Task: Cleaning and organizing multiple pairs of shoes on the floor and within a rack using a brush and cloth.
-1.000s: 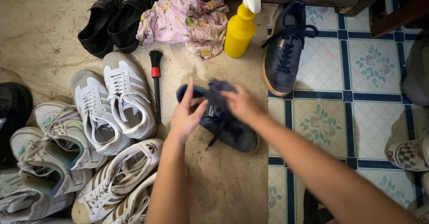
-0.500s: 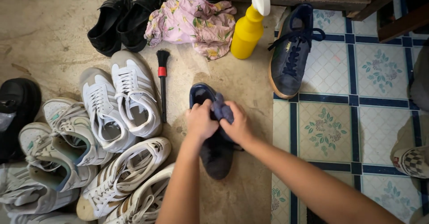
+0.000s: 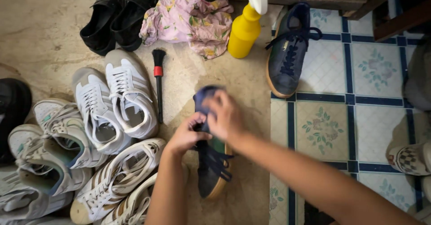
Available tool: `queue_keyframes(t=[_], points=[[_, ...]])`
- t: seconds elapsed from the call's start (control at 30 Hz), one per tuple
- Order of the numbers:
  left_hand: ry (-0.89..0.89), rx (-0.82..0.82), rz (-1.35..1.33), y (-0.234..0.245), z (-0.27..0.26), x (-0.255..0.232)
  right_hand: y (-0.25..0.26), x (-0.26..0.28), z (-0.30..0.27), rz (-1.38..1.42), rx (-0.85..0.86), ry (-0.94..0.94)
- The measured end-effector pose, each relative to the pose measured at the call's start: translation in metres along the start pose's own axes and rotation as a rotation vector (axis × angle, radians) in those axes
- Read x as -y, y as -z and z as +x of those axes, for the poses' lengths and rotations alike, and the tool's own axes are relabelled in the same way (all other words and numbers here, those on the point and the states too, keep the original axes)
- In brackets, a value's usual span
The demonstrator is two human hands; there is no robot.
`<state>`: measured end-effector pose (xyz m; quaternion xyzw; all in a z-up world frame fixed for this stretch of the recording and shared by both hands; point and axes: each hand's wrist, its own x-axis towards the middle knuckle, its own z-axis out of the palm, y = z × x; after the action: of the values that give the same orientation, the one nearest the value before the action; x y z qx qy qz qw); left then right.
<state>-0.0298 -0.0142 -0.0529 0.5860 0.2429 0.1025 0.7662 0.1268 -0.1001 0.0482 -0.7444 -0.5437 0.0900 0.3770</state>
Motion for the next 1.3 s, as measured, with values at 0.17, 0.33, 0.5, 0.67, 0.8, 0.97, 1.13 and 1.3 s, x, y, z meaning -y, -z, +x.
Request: queue_keyframes(t=[0.17,0.33,0.5,0.67,0.8,0.97,1.13,1.3], points=[[0.091,-0.067,-0.151,0.004,-0.006,-0.009,0.007,0.036,-0.040,0.049,0.024,0.046],[0.143,-0.017,0.101,0.016,0.003,0.008,-0.021,0.003,-0.015,0.096,0.041,-0.021],[0.029,0.102,0.115,0.016,-0.007,0.009,-0.054,0.003,0.043,-0.101,0.040,-0.008],[0.192,-0.012,0.192,-0.003,-0.022,-0.017,-0.079,-0.012,0.083,-0.268,0.200,-0.086],[0.024,-0.070,0.237,-0.016,-0.020,-0.039,-0.062,-0.024,0.084,-0.186,0.261,-0.157],[0.026,-0.214,0.333,-0.036,-0.010,-0.025,-0.023,0.006,0.044,-0.069,0.119,0.023],[-0.219,-0.730,0.141,-0.021,0.018,-0.017,0.007,0.018,0.045,-0.011,0.252,-0.092],[0.145,-0.827,-1.171,0.022,0.080,0.017,0.047,-0.028,0.076,0.232,-0.094,-0.108]])
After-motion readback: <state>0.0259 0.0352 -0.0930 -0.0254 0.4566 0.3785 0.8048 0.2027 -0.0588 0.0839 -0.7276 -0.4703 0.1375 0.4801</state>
